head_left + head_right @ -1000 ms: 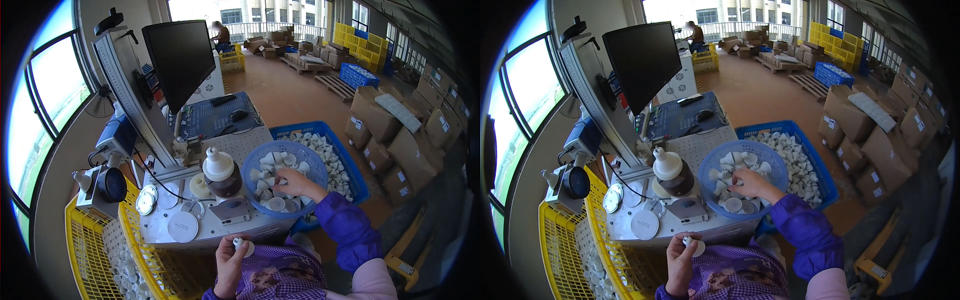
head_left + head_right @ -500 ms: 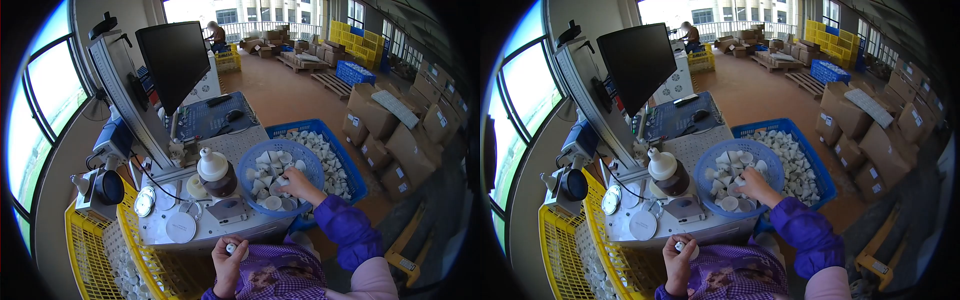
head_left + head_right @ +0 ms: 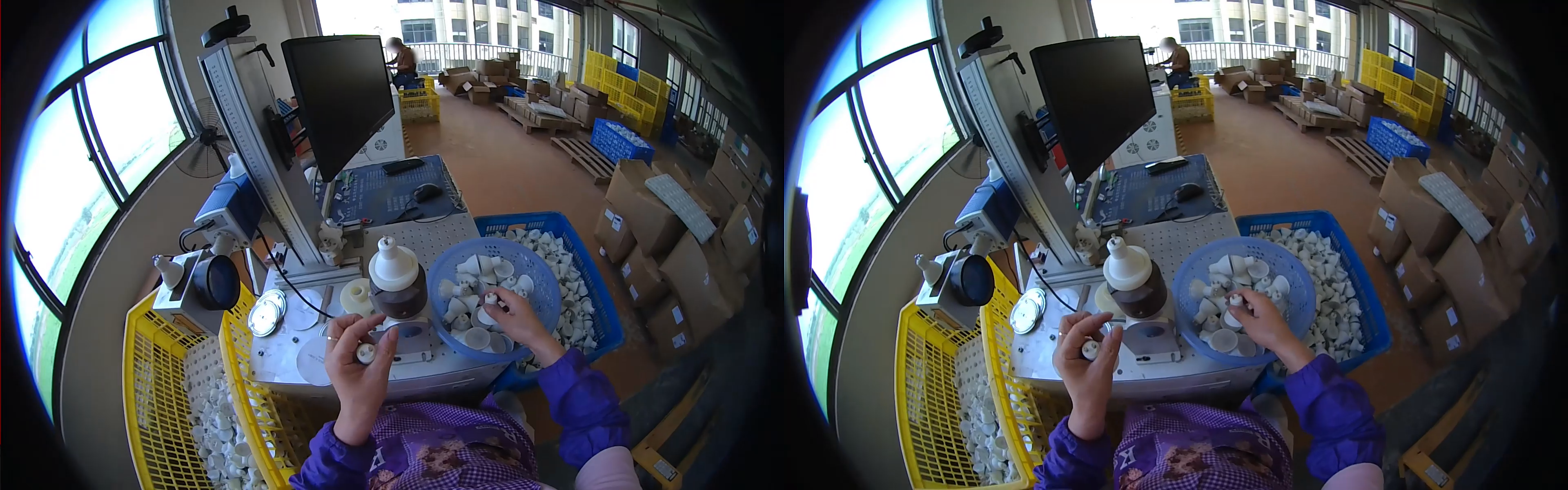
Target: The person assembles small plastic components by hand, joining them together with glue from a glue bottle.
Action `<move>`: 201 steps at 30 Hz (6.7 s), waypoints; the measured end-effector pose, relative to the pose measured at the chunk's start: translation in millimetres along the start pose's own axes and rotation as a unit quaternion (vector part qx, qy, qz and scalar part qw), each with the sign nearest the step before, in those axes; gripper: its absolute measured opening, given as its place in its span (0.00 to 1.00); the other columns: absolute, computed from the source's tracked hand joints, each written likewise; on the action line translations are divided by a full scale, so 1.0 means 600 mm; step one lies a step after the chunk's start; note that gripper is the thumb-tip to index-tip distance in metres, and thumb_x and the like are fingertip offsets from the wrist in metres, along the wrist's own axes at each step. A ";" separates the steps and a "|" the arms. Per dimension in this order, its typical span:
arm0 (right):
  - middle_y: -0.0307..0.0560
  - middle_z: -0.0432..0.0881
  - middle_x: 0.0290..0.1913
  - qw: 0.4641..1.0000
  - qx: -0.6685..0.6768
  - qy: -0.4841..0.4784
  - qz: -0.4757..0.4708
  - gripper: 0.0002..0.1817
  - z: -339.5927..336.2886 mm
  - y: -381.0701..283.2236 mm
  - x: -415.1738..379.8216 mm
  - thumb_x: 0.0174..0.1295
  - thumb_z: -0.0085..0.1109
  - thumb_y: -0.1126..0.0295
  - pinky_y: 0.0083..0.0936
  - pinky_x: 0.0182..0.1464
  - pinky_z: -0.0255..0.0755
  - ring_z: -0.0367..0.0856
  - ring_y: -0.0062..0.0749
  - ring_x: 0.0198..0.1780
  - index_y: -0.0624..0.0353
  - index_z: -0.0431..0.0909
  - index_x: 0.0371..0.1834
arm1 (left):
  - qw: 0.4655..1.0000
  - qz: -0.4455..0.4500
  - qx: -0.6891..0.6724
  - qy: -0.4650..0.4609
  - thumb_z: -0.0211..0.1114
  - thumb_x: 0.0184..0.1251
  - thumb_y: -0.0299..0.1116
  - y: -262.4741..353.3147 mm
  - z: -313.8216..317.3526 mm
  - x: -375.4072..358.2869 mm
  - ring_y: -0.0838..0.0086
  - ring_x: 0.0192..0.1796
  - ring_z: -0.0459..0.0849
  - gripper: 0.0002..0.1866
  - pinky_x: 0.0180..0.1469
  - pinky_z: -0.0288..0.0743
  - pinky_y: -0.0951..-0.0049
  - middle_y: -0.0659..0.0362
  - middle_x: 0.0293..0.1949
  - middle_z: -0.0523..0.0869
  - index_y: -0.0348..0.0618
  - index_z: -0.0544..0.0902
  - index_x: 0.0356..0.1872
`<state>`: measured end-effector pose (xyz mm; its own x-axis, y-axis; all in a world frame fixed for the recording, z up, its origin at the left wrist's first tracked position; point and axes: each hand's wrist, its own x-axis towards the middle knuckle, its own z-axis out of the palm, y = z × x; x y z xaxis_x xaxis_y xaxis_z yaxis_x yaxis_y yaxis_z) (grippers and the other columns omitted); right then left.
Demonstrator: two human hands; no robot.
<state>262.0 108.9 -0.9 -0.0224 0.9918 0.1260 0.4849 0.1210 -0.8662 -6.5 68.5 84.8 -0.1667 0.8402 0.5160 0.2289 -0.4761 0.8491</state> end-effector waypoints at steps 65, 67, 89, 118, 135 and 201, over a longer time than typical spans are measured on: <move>0.44 0.79 0.46 0.842 -0.524 0.053 -0.116 0.12 0.029 0.071 0.177 0.44 0.65 0.72 0.40 0.52 0.59 0.70 0.41 0.53 0.53 0.83 0.35 | 0.955 -0.200 -0.090 -0.200 0.69 0.58 0.24 -0.049 -0.033 -0.108 0.85 0.36 0.76 0.10 0.38 0.70 0.84 0.63 0.36 0.84 0.35 0.83 0.42; 0.45 0.80 0.45 0.864 -0.489 0.047 -0.115 0.11 0.021 0.060 0.163 0.44 0.65 0.71 0.40 0.52 0.61 0.72 0.43 0.51 0.55 0.83 0.34 | 0.956 -0.194 -0.104 -0.195 0.71 0.57 0.27 -0.055 -0.033 -0.112 0.84 0.36 0.77 0.12 0.38 0.72 0.83 0.62 0.37 0.84 0.38 0.82 0.42; 0.36 0.76 0.46 0.971 0.235 0.029 -0.031 0.10 0.014 -0.047 0.005 0.66 0.53 0.74 0.19 0.51 0.67 0.73 0.19 0.48 0.60 0.73 0.49 | 0.948 -0.189 -0.118 -0.228 0.69 0.58 0.25 -0.032 -0.012 -0.117 0.83 0.39 0.76 0.11 0.42 0.71 0.82 0.62 0.41 0.83 0.36 0.82 0.42; 0.43 0.80 0.42 0.957 0.184 0.111 -0.196 0.15 0.047 -0.246 0.086 0.58 0.65 0.67 0.22 0.40 0.72 0.78 0.24 0.40 0.63 0.78 0.46 | 0.973 -0.083 -0.197 -0.085 0.70 0.60 0.34 0.040 -0.018 0.143 0.76 0.47 0.80 0.15 0.47 0.74 0.76 0.53 0.47 0.82 0.32 0.83 0.40; 0.51 0.82 0.39 0.954 0.051 0.147 -0.258 0.15 0.114 -0.253 0.105 0.57 0.65 0.66 0.33 0.48 0.71 0.78 0.41 0.43 0.64 0.80 0.42 | 0.937 -0.100 -0.101 0.318 0.64 0.66 0.35 -0.147 -0.399 -0.022 0.79 0.34 0.79 0.13 0.38 0.73 0.80 0.60 0.34 0.82 0.34 0.81 0.41; 0.44 0.80 0.48 0.959 0.267 0.078 -0.047 0.12 0.007 -0.093 0.010 0.68 0.53 0.70 0.20 0.50 0.72 0.78 0.23 0.47 0.63 0.74 0.51 | 0.973 0.132 0.187 0.022 0.71 0.53 0.31 -0.012 0.047 0.104 0.62 0.59 0.66 0.23 0.62 0.60 0.65 0.53 0.56 0.72 0.38 0.80 0.52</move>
<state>230.9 108.2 46.2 0.1079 0.9619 0.2513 -0.0317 0.2560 -0.9662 8.6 132.1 107.5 -0.0940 0.6857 0.7218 0.6009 -0.5389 0.5903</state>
